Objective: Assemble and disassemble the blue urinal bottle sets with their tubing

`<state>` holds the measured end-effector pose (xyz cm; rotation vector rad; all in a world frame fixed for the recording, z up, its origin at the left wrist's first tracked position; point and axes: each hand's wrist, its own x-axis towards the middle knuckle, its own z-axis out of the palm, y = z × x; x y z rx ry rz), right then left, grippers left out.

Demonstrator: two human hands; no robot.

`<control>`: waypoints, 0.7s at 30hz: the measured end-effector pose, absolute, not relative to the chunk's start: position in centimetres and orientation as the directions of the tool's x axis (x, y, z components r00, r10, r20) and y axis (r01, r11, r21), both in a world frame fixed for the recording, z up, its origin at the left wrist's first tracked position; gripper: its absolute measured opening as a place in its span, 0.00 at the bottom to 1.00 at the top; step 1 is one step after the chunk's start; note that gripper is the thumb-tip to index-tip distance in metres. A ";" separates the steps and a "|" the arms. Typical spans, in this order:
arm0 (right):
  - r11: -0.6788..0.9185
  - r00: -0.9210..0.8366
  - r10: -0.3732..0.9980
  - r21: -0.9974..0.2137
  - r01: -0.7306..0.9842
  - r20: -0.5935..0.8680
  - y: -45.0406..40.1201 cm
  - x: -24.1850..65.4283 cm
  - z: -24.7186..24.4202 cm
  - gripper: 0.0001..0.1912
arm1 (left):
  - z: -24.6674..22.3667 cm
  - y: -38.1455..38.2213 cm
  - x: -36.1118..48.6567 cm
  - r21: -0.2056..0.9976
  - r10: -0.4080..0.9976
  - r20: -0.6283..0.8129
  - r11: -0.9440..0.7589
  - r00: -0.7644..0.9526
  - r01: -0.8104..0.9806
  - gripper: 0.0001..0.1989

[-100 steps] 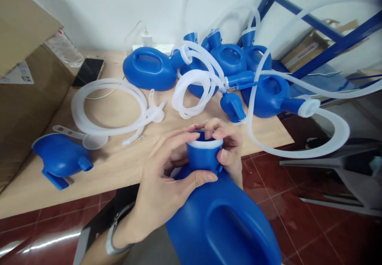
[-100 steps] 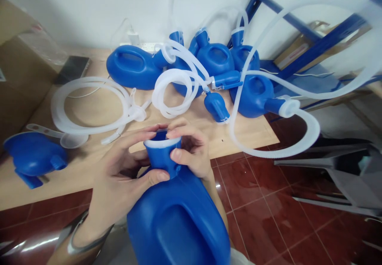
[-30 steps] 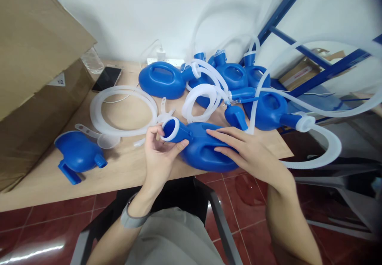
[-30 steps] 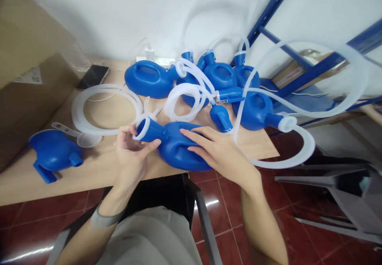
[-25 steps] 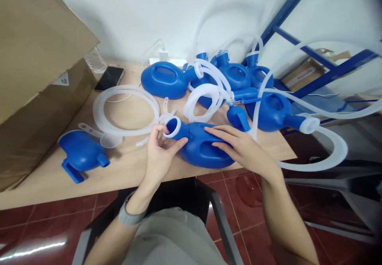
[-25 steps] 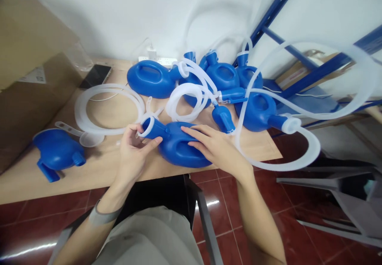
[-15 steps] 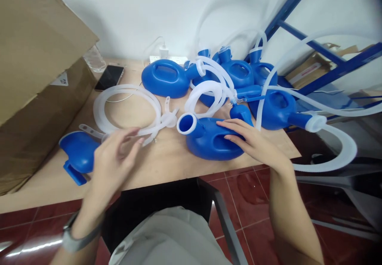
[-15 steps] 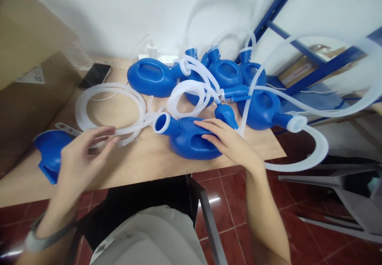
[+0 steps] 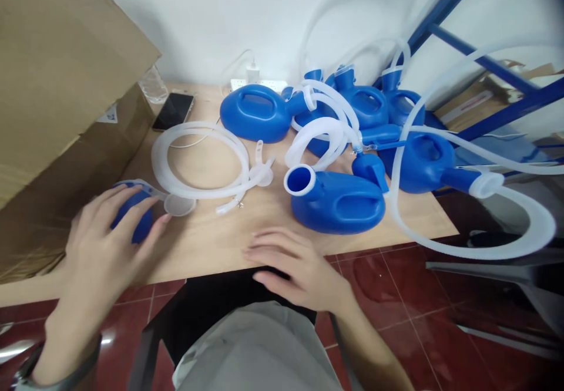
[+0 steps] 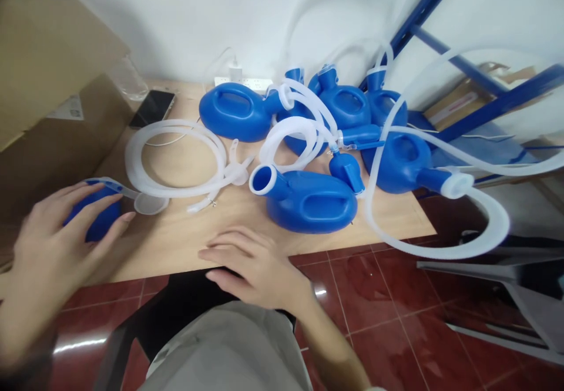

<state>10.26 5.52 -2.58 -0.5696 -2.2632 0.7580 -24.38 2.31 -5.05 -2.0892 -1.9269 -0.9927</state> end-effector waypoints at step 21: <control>0.588 -0.601 0.795 -0.356 0.726 0.087 7.4 -4.6 -4.9 0.20 | -7.1 -2.2 -21.9 0.409 0.788 0.566 -0.014 -0.242 0.913 0.23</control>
